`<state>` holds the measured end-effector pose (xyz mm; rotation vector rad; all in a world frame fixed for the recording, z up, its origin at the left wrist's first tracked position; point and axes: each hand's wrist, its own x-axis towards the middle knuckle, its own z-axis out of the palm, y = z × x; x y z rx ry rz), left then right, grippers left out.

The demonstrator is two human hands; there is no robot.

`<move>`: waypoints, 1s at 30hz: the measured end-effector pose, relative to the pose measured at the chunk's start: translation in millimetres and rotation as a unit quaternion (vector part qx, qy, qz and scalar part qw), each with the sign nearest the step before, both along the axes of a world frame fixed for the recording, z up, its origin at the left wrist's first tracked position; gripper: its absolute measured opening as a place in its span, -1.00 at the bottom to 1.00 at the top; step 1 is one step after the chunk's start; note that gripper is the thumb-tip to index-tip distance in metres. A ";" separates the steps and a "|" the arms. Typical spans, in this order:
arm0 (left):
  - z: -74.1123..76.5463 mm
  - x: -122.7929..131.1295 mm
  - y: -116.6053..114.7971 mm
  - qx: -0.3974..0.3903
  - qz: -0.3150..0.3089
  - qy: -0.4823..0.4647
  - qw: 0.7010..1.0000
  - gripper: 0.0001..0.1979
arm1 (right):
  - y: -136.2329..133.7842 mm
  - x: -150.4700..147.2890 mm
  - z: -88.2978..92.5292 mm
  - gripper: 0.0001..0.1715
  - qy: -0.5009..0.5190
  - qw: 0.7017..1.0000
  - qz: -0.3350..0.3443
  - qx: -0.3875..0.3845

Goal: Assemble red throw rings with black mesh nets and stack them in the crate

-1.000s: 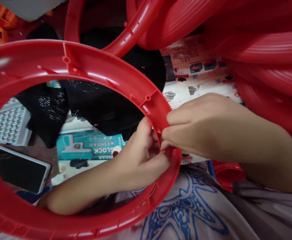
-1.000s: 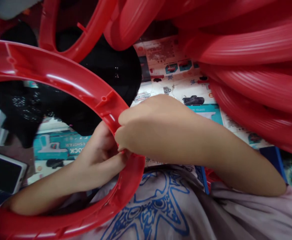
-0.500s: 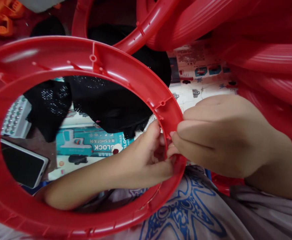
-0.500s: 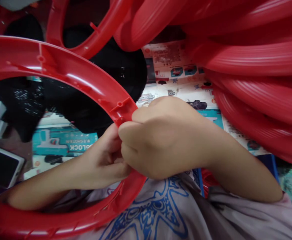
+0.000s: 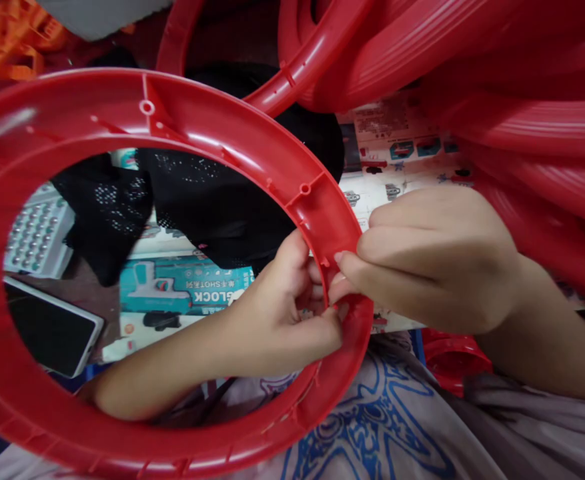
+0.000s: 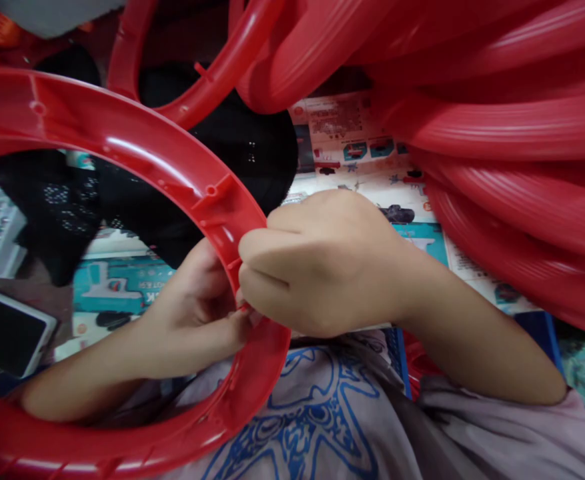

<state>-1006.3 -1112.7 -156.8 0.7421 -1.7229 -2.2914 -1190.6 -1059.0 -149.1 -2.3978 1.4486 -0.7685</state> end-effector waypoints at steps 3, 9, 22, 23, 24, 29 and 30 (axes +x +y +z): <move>0.9 -0.4 0.1 0.009 -0.004 -0.006 1.000 -0.55 | 0.0 -1.5 1.4 -0.65 -0.002 1.000 0.017 0.001; -6.4 1.1 1.9 0.041 -0.051 0.015 0.998 -0.53 | -0.4 -1.3 2.1 -0.61 0.026 1.000 0.017 -0.005; 1.4 2.5 -1.9 0.003 -0.059 0.008 0.998 -0.57 | 2.8 -2.3 3.0 -0.66 -0.001 1.000 0.015 0.012; 0.9 2.2 -2.2 0.008 -0.057 0.016 0.998 -0.58 | 1.8 -2.0 1.4 -0.67 -0.013 1.000 0.019 0.009; 0.3 2.3 -2.5 0.009 -0.058 0.018 0.998 -0.58 | 0.7 -1.9 -0.2 -0.69 -0.022 0.999 0.027 0.000; -2.7 5.0 -3.1 -0.036 -0.070 -0.014 0.997 -0.57 | -3.0 -4.0 -1.9 -0.71 -0.030 0.998 0.052 0.001; -3.3 5.4 -2.8 -0.044 -0.068 -0.016 0.997 -0.57 | -2.7 -4.7 -0.3 -0.71 -0.034 0.998 0.051 0.010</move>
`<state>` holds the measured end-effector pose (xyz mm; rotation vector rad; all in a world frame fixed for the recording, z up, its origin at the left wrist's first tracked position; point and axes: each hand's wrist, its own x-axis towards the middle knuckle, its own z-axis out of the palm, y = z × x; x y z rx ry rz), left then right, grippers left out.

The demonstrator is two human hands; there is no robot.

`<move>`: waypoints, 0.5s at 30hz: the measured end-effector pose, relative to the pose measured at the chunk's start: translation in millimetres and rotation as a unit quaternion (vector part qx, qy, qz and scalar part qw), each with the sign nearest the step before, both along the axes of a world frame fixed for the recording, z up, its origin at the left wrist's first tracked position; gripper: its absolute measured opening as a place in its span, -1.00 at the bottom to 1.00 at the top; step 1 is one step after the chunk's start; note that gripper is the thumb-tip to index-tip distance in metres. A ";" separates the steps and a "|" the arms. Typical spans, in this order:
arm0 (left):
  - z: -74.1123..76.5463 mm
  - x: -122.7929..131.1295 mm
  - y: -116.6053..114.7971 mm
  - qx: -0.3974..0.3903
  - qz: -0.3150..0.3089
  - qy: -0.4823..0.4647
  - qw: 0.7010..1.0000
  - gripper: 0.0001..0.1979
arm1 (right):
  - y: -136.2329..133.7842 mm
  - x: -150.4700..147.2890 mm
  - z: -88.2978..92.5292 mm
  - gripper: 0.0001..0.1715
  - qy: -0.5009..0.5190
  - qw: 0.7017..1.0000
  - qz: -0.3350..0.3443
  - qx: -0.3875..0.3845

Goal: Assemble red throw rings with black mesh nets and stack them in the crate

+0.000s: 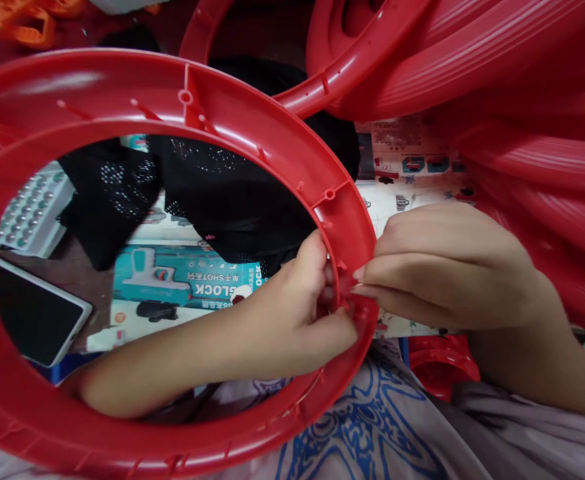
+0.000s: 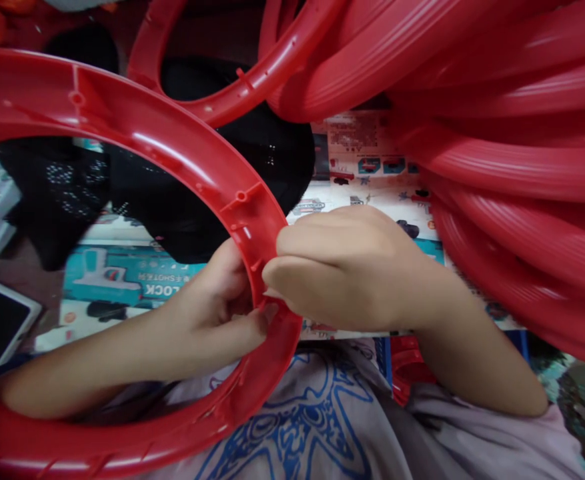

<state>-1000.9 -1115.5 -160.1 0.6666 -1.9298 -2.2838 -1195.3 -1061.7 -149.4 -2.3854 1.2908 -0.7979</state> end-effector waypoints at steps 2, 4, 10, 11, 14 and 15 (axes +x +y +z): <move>-1.5 0.3 0.6 -0.025 0.006 -0.010 1.000 -0.57 | 1.4 -1.0 4.1 -0.69 -0.013 1.000 -0.006 0.017; -3.2 0.0 1.3 -0.063 0.008 -0.032 0.997 -0.52 | 2.8 -0.9 7.2 -0.67 -0.014 0.999 -0.016 0.024; -8.2 -2.7 4.5 -0.116 -0.014 -0.055 0.992 -0.49 | 1.2 0.6 0.9 -0.63 0.113 0.992 -0.015 -0.060; -8.9 -2.9 5.1 -0.112 -0.020 -0.064 0.991 -0.51 | 0.5 0.7 -0.5 -0.63 0.136 0.988 -0.007 -0.069; -10.8 -2.6 6.5 -0.109 -0.032 -0.079 0.990 -0.56 | -0.7 1.3 -1.7 -0.62 0.157 0.985 0.004 -0.065; -11.3 -2.2 6.8 -0.108 -0.037 -0.081 0.990 -0.56 | -0.9 1.7 -1.5 -0.61 0.154 0.986 0.005 -0.057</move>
